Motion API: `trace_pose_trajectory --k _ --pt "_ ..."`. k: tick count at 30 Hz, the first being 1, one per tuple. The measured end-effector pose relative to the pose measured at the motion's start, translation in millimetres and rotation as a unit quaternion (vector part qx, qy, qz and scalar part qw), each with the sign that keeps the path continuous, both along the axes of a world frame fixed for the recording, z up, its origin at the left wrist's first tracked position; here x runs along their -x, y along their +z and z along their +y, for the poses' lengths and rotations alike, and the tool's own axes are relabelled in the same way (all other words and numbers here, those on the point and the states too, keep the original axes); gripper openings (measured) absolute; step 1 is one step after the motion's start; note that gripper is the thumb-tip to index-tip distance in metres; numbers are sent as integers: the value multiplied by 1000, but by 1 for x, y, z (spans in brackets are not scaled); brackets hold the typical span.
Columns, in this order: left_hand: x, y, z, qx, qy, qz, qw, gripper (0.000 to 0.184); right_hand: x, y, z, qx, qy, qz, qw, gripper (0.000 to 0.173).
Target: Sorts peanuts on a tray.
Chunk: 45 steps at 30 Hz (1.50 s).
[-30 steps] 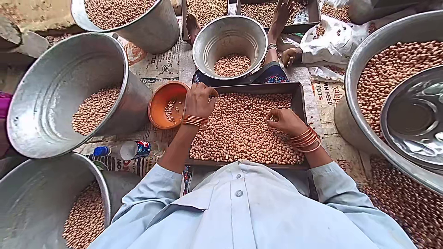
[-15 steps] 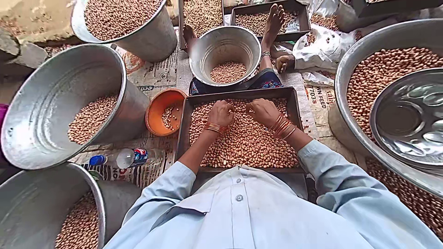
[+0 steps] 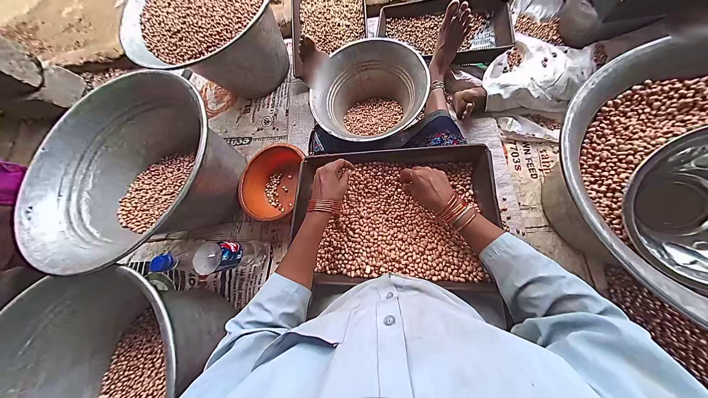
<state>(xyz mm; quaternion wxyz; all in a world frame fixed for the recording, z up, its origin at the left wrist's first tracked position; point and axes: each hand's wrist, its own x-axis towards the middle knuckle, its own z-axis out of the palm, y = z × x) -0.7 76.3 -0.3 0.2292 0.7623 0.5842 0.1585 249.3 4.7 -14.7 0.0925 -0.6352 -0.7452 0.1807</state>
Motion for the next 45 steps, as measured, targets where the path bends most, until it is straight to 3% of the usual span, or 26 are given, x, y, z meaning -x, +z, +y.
trace_pose_trajectory --k 7,10,13,15,17,20,23,26,28,30,35,40,43,45 --pt "-9 -8 3 7 -48 60 997 24 -5 3 3 46 -14 38 998 19" --pt "-6 -6 -2 21 -30 -1 999 17 -9 4 6 55 -10 37 998 16" --pt "-4 3 -7 116 -40 -81 989 16 -3 26 -2 60 27 42 997 14" --pt "-8 8 -18 202 -112 -135 963 20 12 48 -15 36 70 79 994 13" --pt "-17 6 -39 301 -190 -195 914 23 31 66 -32 -3 120 123 985 8" --pt "-24 9 -61 391 -217 -212 869 20 46 73 -44 -56 158 141 976 8" --pt "0 16 -50 325 -173 -174 913 4 29 75 -47 -48 117 88 988 13" --pt "47 42 -24 145 -34 -16 989 6 -8 70 -49 8 23 -3 1000 17" --pt "72 56 -15 18 43 82 996 11 -29 66 -49 74 -53 -63 994 23" --pt "80 58 -10 -62 46 110 991 13 -43 59 -48 103 -112 -97 984 27" --pt "40 25 -17 -21 -25 133 991 15 -49 46 -40 105 -154 -136 973 26" --pt "21 -3 -24 -2 -48 151 987 18 -41 51 -62 219 -164 -167 947 34" --pt "25 -12 -21 2 -57 143 988 20 -26 46 -83 276 -146 -113 943 45" --pt "27 -16 -19 -5 -59 126 990 19 -19 42 -93 248 -101 -6 963 44"
